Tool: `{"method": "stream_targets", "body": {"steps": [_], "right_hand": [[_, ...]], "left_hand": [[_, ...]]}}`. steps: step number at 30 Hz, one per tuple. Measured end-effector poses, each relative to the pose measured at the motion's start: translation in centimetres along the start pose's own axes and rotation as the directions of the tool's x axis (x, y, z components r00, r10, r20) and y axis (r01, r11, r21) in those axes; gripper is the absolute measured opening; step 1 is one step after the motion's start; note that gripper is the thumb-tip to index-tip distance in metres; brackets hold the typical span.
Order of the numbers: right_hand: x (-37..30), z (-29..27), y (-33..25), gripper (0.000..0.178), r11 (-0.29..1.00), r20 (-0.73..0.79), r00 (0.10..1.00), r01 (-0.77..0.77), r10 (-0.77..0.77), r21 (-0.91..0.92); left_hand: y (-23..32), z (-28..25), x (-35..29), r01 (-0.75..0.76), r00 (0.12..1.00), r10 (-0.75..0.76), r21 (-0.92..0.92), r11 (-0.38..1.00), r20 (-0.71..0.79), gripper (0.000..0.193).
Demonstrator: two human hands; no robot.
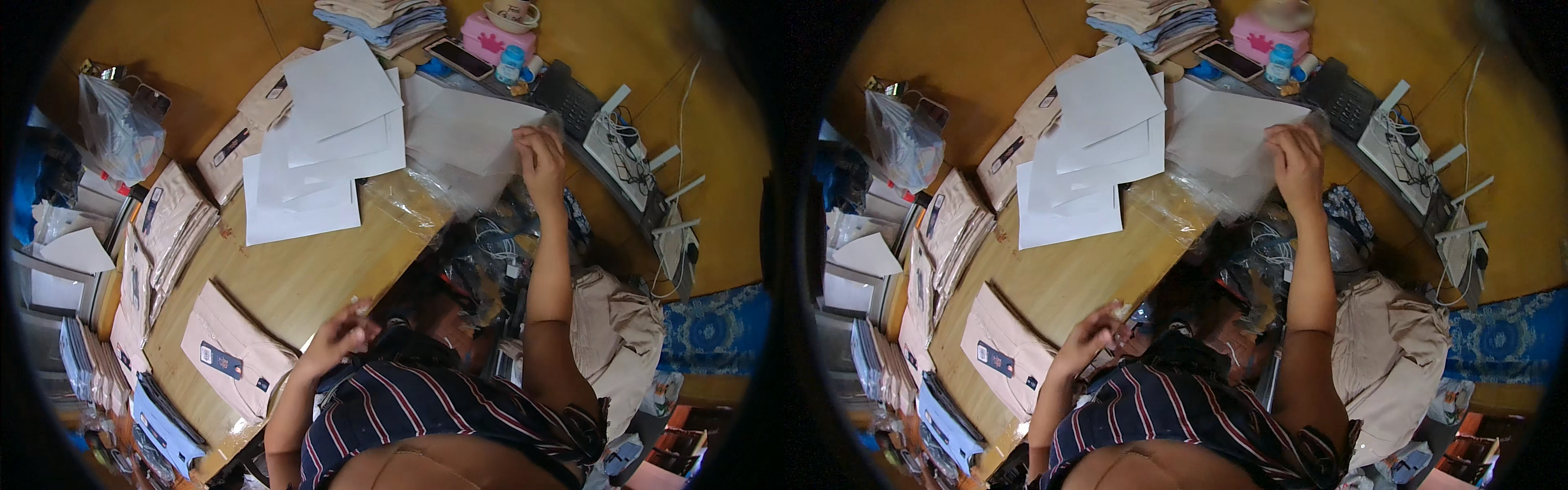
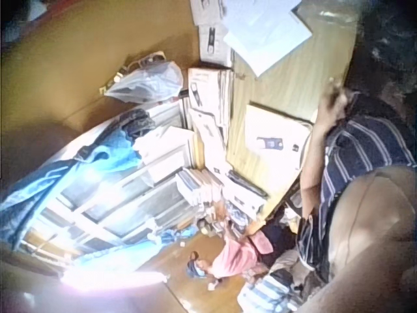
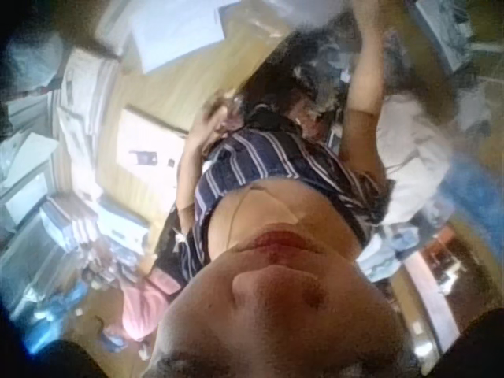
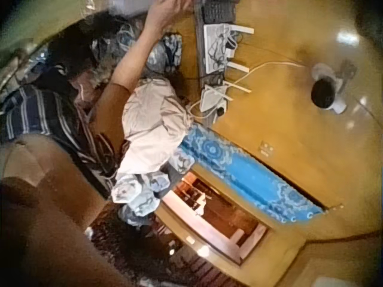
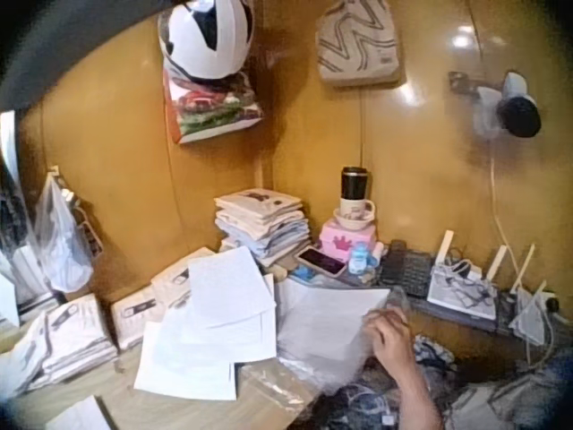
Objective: The person places folded shirts into clear plastic bags, peeling off the adhesive strip and sealing each bag by hand.
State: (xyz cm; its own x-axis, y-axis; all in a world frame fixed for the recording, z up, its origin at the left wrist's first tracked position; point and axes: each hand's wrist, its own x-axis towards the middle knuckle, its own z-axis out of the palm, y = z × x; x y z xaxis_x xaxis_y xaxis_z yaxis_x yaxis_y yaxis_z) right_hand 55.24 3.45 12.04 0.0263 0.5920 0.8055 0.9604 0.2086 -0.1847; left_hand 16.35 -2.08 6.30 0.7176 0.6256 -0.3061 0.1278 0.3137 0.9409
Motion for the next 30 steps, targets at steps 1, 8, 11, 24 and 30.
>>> {"method": "stream_targets", "body": {"steps": [1, 8, 11, 24, 30], "right_hand": [[0.2, -0.9, -1.1, 0.012, 0.998, 0.005, 1.000, -0.024, 0.024, 0.065], [-3.9, -5.7, -16.1, 0.014, 0.753, -0.067, 0.794, 0.597, -0.605, 0.278], [-5.5, -4.9, -18.5, 0.018, 0.609, -0.144, 0.701, 0.688, -0.699, 0.394], [-5.8, -2.3, -14.9, 0.070, 0.798, 0.155, 0.968, 0.065, -0.195, 0.599], [-8.2, 6.4, -12.8, 0.065, 0.447, 0.352, 0.862, -0.494, 0.364, 0.746]], "left_hand": [[0.0, 0.5, 2.1, -0.017, 1.000, 0.014, -0.127, 0.992, -0.027, 0.070], [3.7, 4.2, 10.9, 0.391, 0.906, -0.018, -0.823, 0.412, 0.422, 0.073], [6.3, 4.8, 9.9, 0.256, 0.966, -0.190, -0.758, 0.600, 0.176, 0.056], [5.5, -9.1, 2.2, -0.412, 0.809, 0.207, -0.279, 0.867, -0.551, 0.048], [1.9, -10.5, 1.4, -0.316, 0.824, 0.047, -0.390, 0.865, -0.565, 0.045]]}}
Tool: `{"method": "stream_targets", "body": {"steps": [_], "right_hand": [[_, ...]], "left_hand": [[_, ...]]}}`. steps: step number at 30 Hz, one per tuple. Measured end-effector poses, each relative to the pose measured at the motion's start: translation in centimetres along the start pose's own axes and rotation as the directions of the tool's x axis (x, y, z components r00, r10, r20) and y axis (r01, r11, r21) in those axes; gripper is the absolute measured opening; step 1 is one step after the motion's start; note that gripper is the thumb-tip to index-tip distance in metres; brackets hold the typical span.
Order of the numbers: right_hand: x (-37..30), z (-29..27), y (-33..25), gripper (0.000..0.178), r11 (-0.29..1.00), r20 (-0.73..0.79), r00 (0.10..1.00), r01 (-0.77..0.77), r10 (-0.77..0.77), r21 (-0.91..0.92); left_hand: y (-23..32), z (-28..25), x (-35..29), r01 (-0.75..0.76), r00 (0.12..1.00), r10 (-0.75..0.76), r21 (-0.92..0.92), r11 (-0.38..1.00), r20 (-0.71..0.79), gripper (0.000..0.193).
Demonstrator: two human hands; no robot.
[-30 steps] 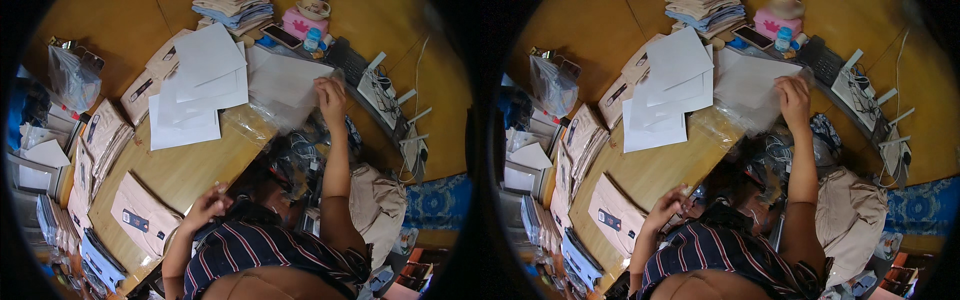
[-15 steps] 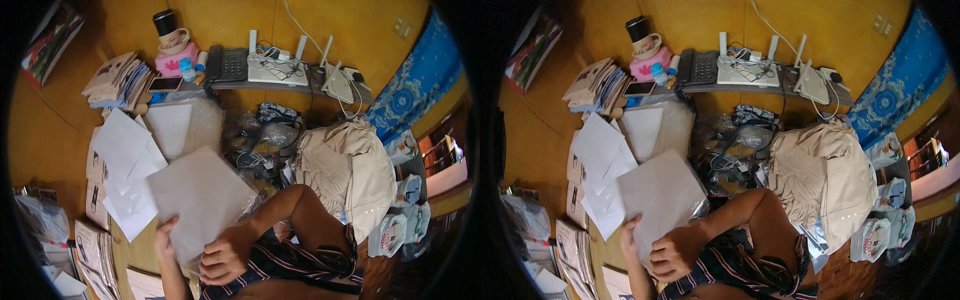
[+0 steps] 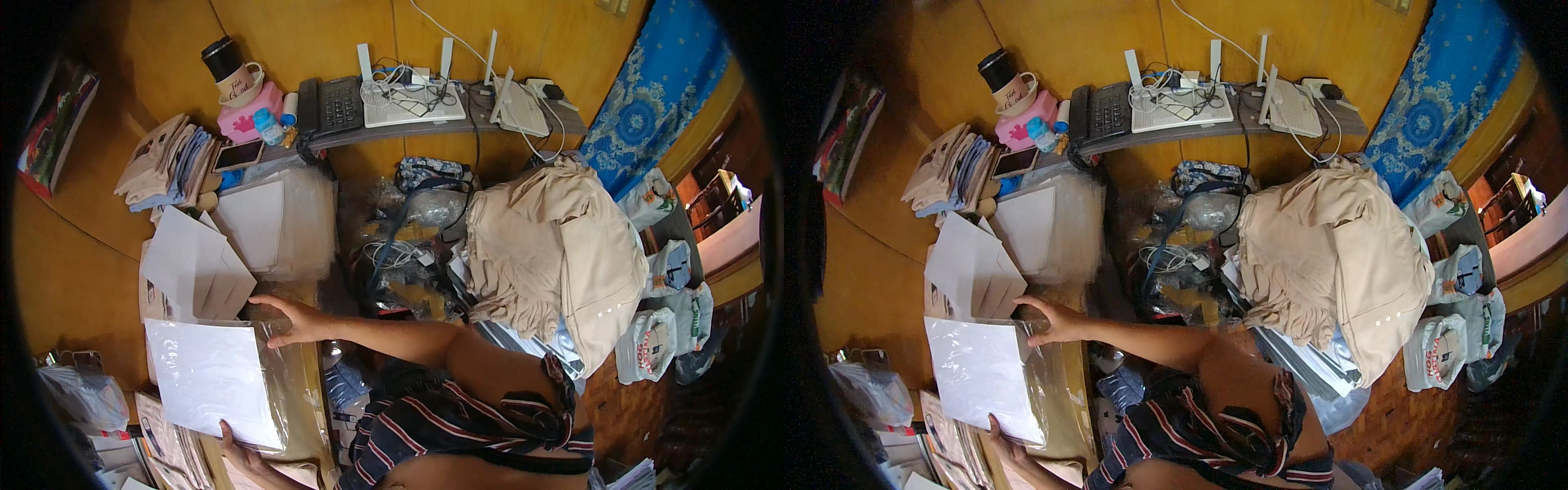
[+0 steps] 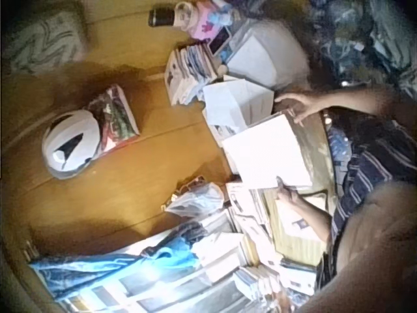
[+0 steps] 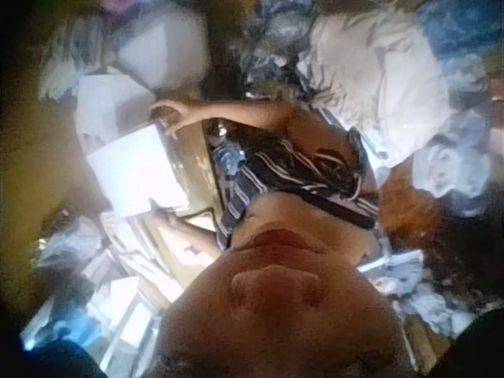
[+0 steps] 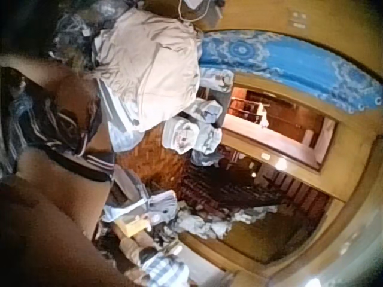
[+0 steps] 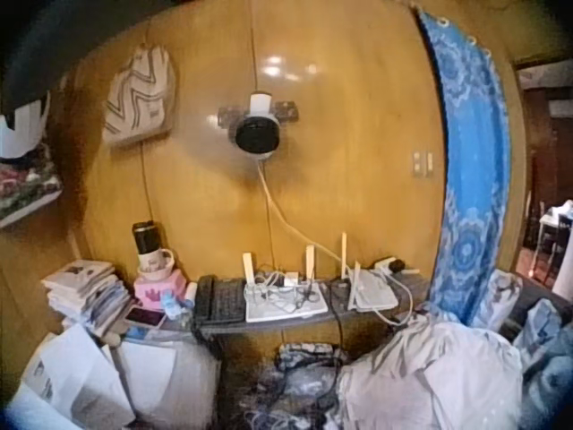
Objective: The person places folded shirts into clear plastic bags, peeling off the adhesive strip and sealing each bag by hand.
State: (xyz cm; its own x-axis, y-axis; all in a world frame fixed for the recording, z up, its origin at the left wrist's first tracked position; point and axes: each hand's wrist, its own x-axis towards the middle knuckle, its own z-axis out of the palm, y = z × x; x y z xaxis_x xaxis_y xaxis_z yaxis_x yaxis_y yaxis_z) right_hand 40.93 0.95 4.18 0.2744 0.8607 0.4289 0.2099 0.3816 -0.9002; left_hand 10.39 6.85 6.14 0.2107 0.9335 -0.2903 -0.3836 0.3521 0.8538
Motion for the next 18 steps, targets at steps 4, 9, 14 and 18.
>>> {"method": "stream_targets", "body": {"steps": [4, 9, 14, 18], "right_hand": [[-0.1, 1.7, 3.7, 0.058, 0.856, 0.346, 0.901, -0.382, 0.261, 0.349], [-0.8, 4.5, 7.9, 0.046, 0.865, 0.419, 0.831, -0.469, 0.365, 0.177], [0.1, 5.8, 6.9, 0.028, 0.867, 0.462, 0.739, -0.469, 0.490, -0.170], [0.3, 9.8, 7.2, 0.025, 0.843, 0.623, 0.638, -0.535, 0.452, -0.064]], "left_hand": [[-1.3, -3.4, 0.5, -0.080, 0.981, 0.103, 0.137, 0.987, -0.165, 0.042], [-4.6, -5.8, 2.3, -0.292, 0.744, 0.546, 0.547, 0.784, -0.386, 0.063], [-5.3, 1.1, 0.5, 0.009, 0.713, 0.696, 0.991, -0.136, 0.088, 0.063], [-9.3, -3.2, 1.2, -0.282, 0.893, 0.287, 0.927, -0.246, 0.347, 0.043]]}}
